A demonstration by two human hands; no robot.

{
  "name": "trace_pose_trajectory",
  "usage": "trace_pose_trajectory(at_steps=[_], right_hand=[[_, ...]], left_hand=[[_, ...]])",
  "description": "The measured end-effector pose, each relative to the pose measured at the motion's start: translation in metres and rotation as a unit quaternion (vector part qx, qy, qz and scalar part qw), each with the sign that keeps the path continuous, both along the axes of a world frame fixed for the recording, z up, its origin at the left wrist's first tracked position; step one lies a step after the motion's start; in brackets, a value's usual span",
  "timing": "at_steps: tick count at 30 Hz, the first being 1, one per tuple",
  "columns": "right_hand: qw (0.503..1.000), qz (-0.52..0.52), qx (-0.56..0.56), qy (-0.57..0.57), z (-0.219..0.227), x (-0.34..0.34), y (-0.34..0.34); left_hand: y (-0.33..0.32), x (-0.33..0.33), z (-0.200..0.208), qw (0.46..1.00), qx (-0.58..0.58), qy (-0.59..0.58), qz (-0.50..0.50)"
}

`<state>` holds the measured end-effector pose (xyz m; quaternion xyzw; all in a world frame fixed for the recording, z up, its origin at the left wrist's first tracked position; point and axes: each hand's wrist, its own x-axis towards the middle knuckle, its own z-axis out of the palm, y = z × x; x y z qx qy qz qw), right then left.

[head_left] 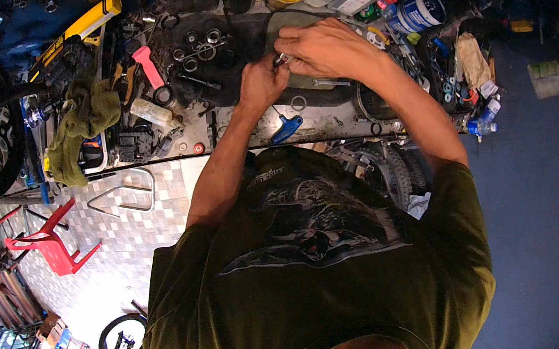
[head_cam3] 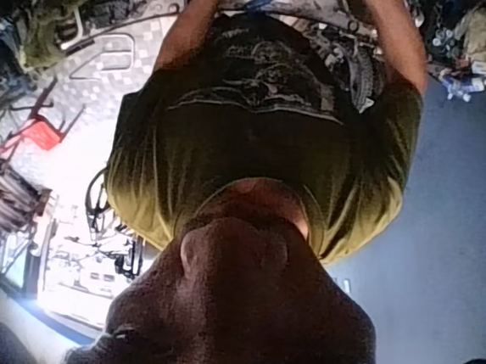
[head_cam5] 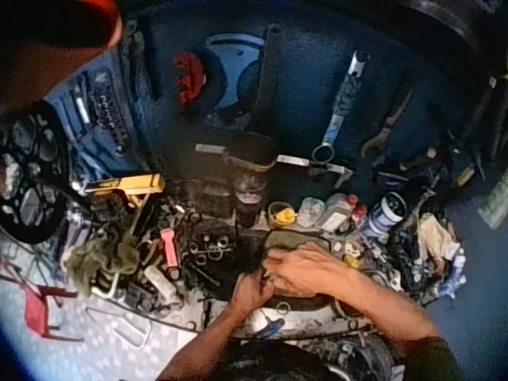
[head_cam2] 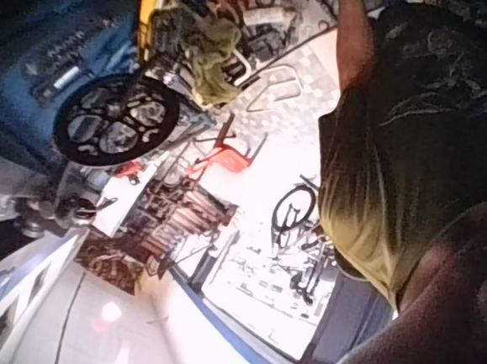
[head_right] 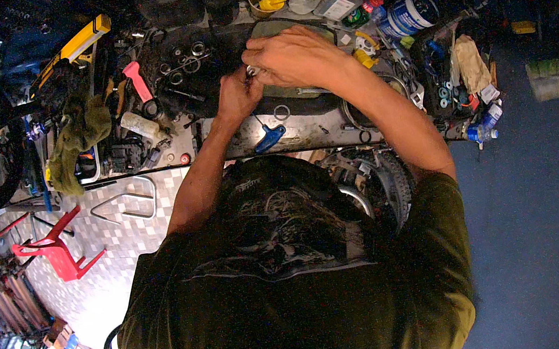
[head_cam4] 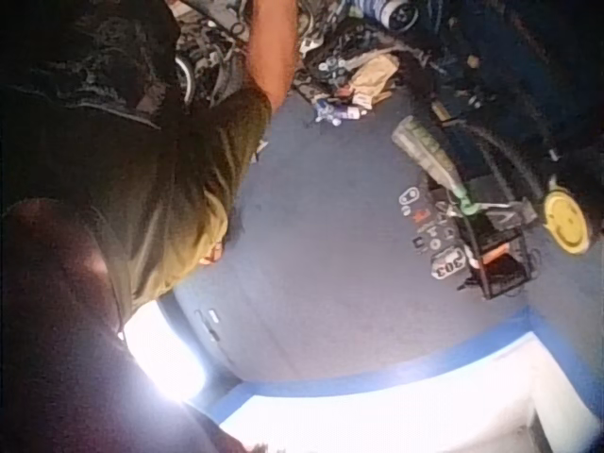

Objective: The person assembles small mechanical parts on a cluttered workbench. They use a cloth to wipe components and a screwdriver to tighten screws, handling each piece individually.

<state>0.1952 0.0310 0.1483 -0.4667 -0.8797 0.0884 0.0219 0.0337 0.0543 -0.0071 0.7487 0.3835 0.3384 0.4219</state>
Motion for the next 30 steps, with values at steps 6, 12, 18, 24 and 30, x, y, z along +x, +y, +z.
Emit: trace_pose_trajectory(at_steps=[6, 12, 18, 24, 30], right_hand=[[0.998, -0.003, 0.002, 0.064, -0.01, 0.0, 0.0], [0.993, -0.081, -0.031, 0.084, -0.015, -0.005, -0.005], [0.989, -0.111, -0.02, 0.096, -0.02, -0.006, -0.008], [0.993, -0.051, -0.025, 0.106, -0.014, -0.005, -0.005], [0.997, -0.007, -0.044, 0.066, -0.006, -0.002, -0.002]], left_hand=[[0.001, 0.002, -0.012, 0.999, 0.009, 0.03, 0.01], [0.001, 0.004, -0.012, 0.999, 0.021, 0.027, 0.008], [-0.001, 0.003, -0.006, 1.0, 0.011, 0.022, 0.014], [0.002, 0.0, -0.014, 0.998, 0.024, 0.05, 0.001], [0.003, 0.003, -0.014, 0.999, 0.032, -0.005, -0.003]])
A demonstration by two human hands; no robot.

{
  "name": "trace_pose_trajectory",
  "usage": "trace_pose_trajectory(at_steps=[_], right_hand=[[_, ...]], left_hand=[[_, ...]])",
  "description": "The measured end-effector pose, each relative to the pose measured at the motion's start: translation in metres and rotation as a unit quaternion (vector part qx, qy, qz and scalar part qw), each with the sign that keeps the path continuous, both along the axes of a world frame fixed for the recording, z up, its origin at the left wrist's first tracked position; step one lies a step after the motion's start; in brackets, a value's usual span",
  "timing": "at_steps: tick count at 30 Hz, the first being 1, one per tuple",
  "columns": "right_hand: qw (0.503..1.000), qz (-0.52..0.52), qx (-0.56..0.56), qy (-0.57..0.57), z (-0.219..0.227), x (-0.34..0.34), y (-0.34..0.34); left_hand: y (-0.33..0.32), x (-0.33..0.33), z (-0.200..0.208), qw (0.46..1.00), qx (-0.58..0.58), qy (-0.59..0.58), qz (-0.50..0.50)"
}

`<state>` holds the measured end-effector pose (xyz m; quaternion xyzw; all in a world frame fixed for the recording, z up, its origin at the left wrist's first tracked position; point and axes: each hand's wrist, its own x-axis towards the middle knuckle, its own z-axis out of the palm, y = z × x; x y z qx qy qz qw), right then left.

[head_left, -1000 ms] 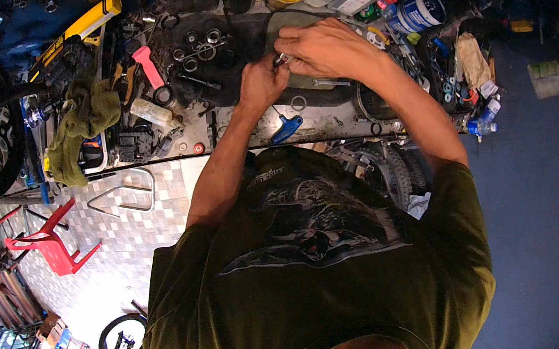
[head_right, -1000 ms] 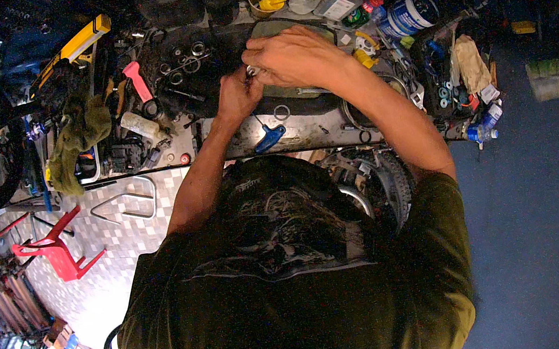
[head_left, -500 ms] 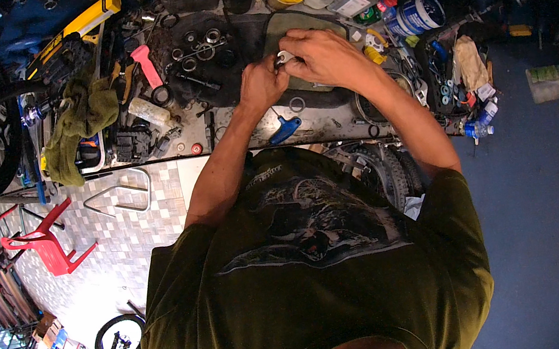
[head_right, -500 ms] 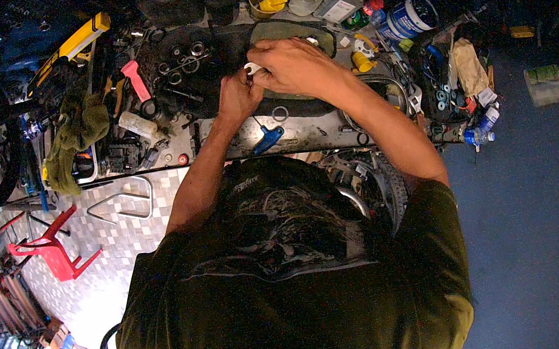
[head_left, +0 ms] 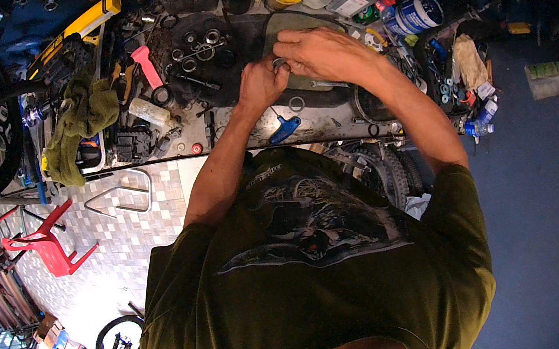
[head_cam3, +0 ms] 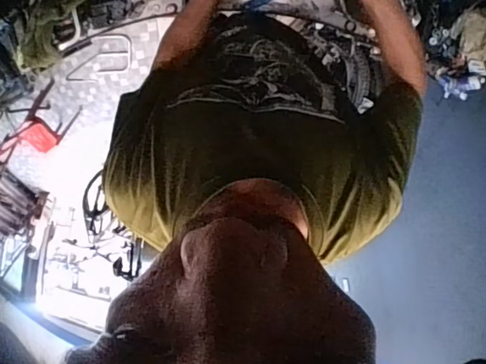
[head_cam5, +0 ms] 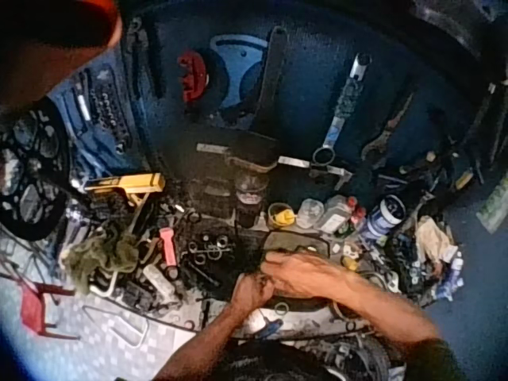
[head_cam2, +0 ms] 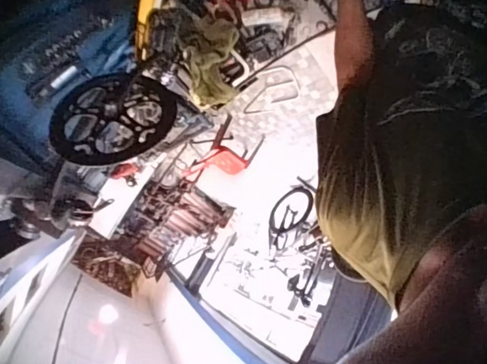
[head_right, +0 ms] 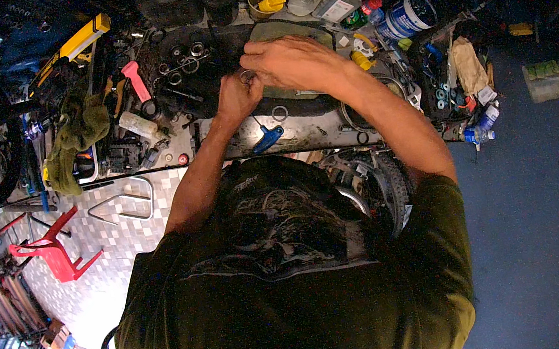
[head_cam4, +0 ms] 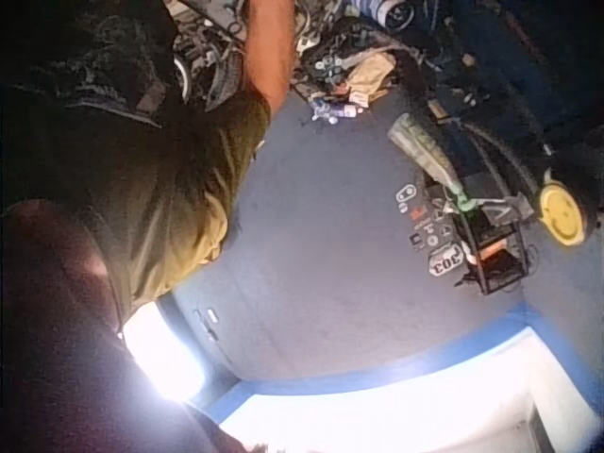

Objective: The person assembles small mechanical parts on a cluttered workbench. They use a cloth to wipe components and a screwdriver to tighten screws, handling each piece individually.

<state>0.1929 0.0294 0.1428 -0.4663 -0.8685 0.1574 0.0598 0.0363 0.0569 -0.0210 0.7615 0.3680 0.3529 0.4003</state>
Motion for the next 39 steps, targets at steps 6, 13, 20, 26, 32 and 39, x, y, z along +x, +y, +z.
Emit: trace_pose_trajectory(at_steps=[6, 13, 20, 26, 32, 39], right_hand=[[0.976, -0.18, -0.008, 0.127, -0.001, 0.01, 0.001], [0.954, -0.287, -0.05, 0.073, -0.008, -0.013, -0.01], [0.967, -0.241, 0.015, 0.077, -0.034, -0.016, -0.012], [0.982, -0.179, 0.038, 0.047, -0.031, -0.016, -0.014], [0.994, -0.107, 0.024, 0.012, -0.024, -0.01, -0.012], [0.999, -0.005, 0.042, -0.015, -0.014, 0.001, -0.006]], left_hand=[[-0.003, 0.0, 0.008, 0.999, -0.036, -0.015, 0.008], [-0.003, 0.001, 0.007, 0.999, -0.034, 0.015, 0.023], [-0.003, 0.003, 0.007, 0.999, -0.027, 0.007, 0.025], [-0.001, 0.0, 0.006, 0.999, -0.02, 0.029, 0.009], [-0.001, -0.001, 0.003, 1.0, -0.014, 0.027, 0.004], [-0.001, -0.003, 0.012, 0.999, -0.027, 0.024, -0.01]])
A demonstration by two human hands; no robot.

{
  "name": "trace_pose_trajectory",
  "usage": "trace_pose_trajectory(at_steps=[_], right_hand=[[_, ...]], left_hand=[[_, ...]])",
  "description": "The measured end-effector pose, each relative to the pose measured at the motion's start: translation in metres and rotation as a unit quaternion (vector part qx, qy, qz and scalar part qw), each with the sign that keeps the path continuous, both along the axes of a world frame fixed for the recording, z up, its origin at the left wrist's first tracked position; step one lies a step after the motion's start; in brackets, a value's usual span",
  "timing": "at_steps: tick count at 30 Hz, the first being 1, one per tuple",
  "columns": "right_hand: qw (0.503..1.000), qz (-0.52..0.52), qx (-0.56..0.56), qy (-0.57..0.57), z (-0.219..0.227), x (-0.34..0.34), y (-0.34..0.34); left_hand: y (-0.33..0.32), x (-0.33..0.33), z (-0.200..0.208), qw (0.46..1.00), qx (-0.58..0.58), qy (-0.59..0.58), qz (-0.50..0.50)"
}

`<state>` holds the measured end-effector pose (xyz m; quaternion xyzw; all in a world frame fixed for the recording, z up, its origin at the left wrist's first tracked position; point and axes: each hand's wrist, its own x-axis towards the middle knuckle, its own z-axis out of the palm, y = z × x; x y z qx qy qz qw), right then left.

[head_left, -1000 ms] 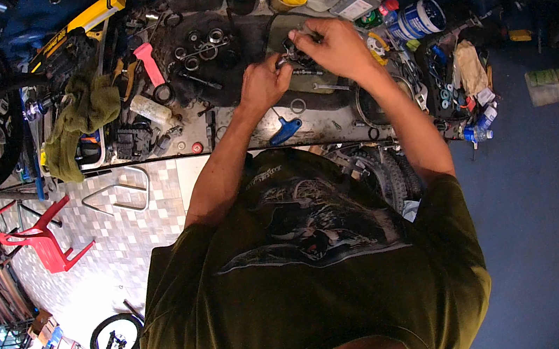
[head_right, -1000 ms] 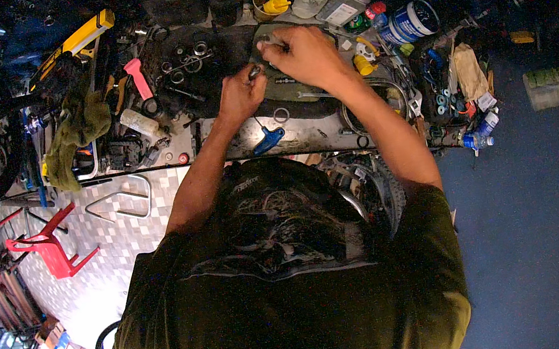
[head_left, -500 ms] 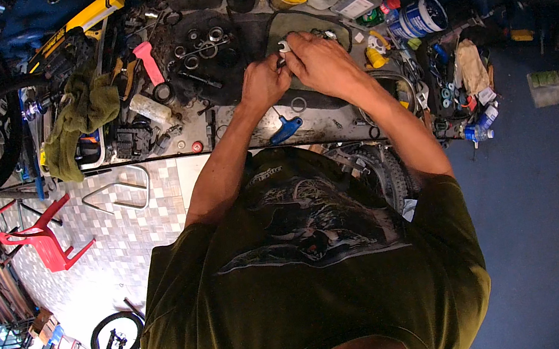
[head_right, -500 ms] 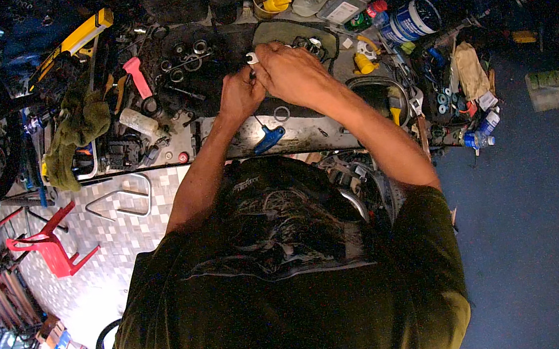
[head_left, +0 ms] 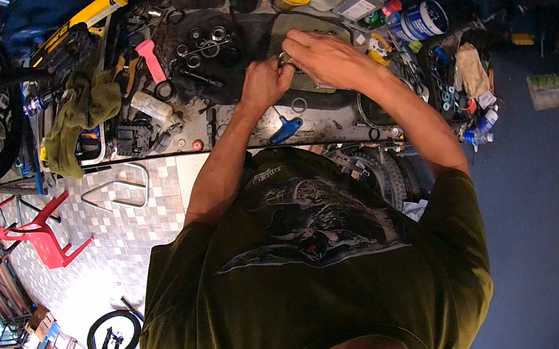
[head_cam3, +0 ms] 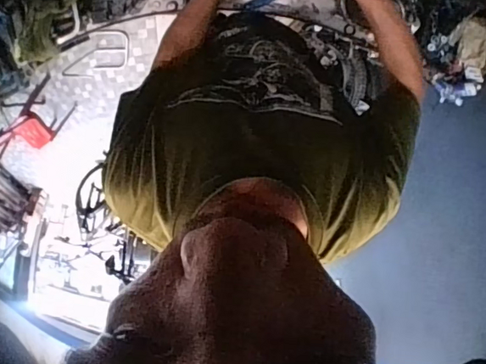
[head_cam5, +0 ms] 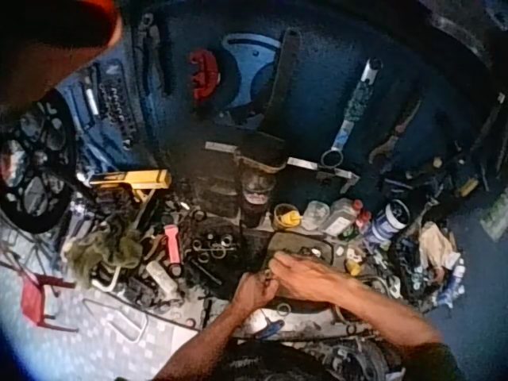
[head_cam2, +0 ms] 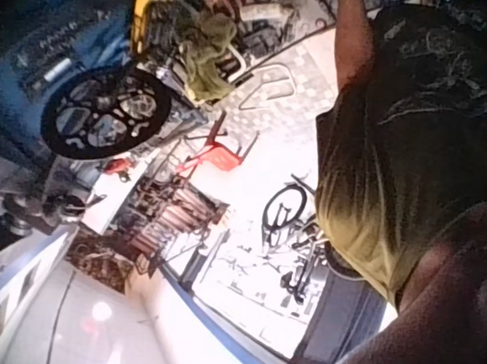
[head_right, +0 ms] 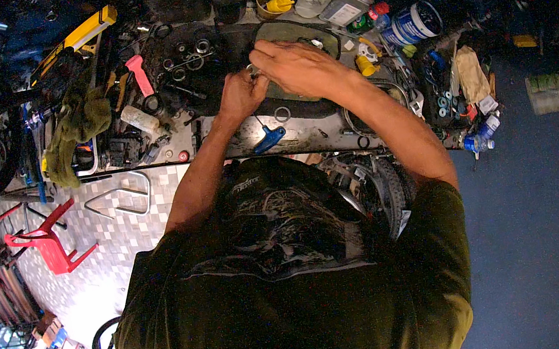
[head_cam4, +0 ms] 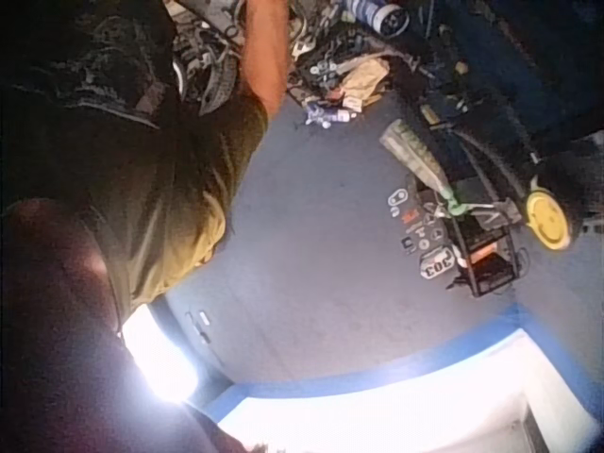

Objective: The person assembles small mechanical parts on a cluttered workbench. They use a cloth to wipe components and a screwdriver to tighten screws, handling each piece individually.

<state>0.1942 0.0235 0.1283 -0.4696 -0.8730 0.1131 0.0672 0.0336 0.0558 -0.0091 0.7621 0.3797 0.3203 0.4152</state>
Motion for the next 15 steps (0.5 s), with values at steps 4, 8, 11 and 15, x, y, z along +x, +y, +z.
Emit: trace_pose_trajectory(at_steps=[4, 8, 11, 15], right_hand=[[0.999, 0.014, 0.01, 0.041, -0.002, 0.003, 0.003], [0.989, -0.089, -0.026, 0.118, -0.007, 0.006, 0.0], [0.969, -0.161, -0.017, 0.188, -0.011, 0.005, -0.005], [0.961, -0.185, -0.031, 0.203, -0.025, -0.005, -0.013]], left_hand=[[0.001, 0.0, 0.0, 1.0, -0.003, -0.004, 0.008], [-0.001, 0.0, 0.002, 0.999, -0.011, -0.044, 0.02], [-0.002, -0.001, 0.007, 0.998, -0.029, -0.053, 0.017], [-0.003, -0.003, 0.0, 0.998, 0.005, -0.059, 0.016]])
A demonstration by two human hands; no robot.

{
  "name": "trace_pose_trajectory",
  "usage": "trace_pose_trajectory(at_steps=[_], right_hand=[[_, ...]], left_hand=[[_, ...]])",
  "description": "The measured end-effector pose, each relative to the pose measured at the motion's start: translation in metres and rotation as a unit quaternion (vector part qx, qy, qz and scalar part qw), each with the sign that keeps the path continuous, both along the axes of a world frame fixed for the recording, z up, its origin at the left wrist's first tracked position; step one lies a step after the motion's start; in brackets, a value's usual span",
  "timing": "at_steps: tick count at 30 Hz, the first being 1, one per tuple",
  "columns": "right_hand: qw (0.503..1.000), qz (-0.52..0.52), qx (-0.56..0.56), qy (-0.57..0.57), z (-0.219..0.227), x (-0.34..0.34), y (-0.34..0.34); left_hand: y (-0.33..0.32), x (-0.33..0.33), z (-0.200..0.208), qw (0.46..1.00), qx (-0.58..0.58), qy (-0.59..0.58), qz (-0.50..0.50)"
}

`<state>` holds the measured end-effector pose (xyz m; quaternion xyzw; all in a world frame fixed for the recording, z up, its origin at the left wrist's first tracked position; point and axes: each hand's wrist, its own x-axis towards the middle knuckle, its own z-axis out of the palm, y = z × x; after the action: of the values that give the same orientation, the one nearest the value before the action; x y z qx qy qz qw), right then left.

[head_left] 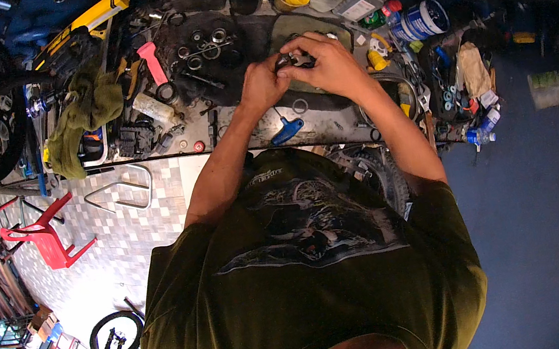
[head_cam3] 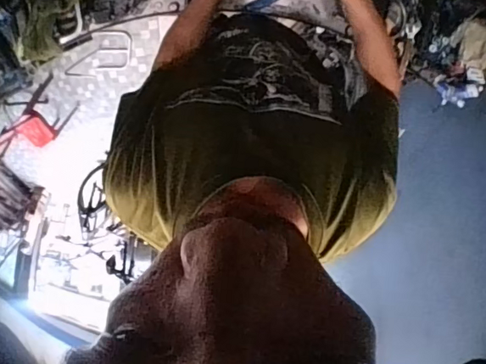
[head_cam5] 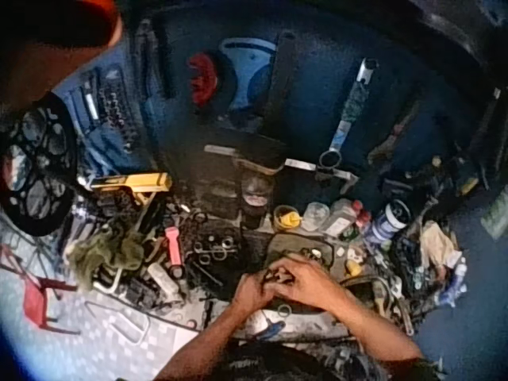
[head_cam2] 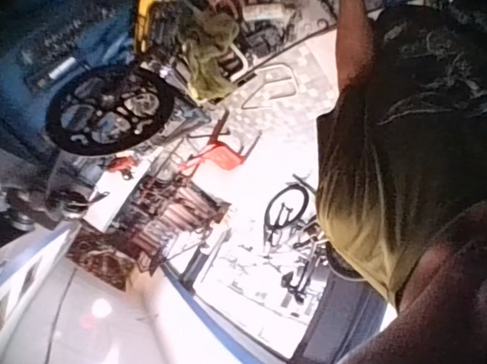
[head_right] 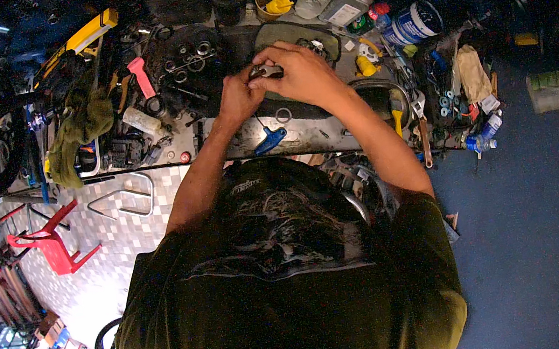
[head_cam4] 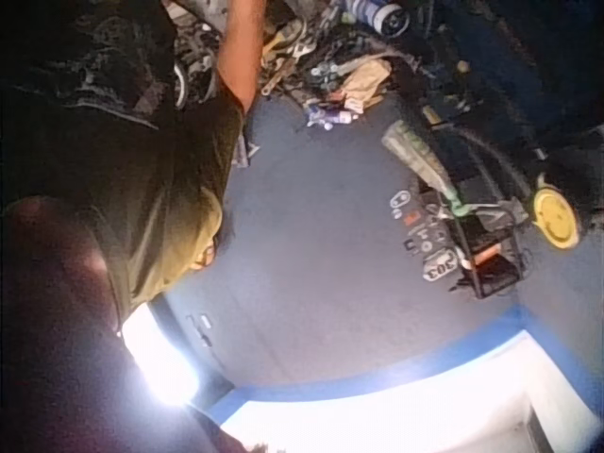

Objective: The person assembles small mechanical parts on a cluttered workbench. They use a cloth to wipe components and a screwdriver to tighten screws, handling each piece individually.

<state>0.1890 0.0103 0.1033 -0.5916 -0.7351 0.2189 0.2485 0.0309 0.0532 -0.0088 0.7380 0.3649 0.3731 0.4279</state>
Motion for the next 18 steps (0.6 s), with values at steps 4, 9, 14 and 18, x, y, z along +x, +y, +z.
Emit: trace_pose_trajectory(at_steps=[4, 9, 14, 18], right_hand=[[1.0, 0.023, 0.016, -0.008, -0.002, -0.003, 0.001], [0.999, 0.033, 0.012, -0.028, 0.0, -0.003, 0.002], [0.994, 0.013, -0.007, -0.112, 0.01, -0.01, 0.005], [0.995, 0.025, 0.007, -0.1, 0.007, -0.007, 0.006]], left_hand=[[0.001, -0.001, 0.001, 1.0, -0.013, 0.025, -0.006], [0.0, 0.001, 0.001, 1.0, -0.002, -0.008, -0.002], [0.005, -0.001, -0.01, 0.999, -0.001, 0.031, -0.015], [0.004, 0.0, -0.006, 0.999, 0.051, -0.012, -0.004]])
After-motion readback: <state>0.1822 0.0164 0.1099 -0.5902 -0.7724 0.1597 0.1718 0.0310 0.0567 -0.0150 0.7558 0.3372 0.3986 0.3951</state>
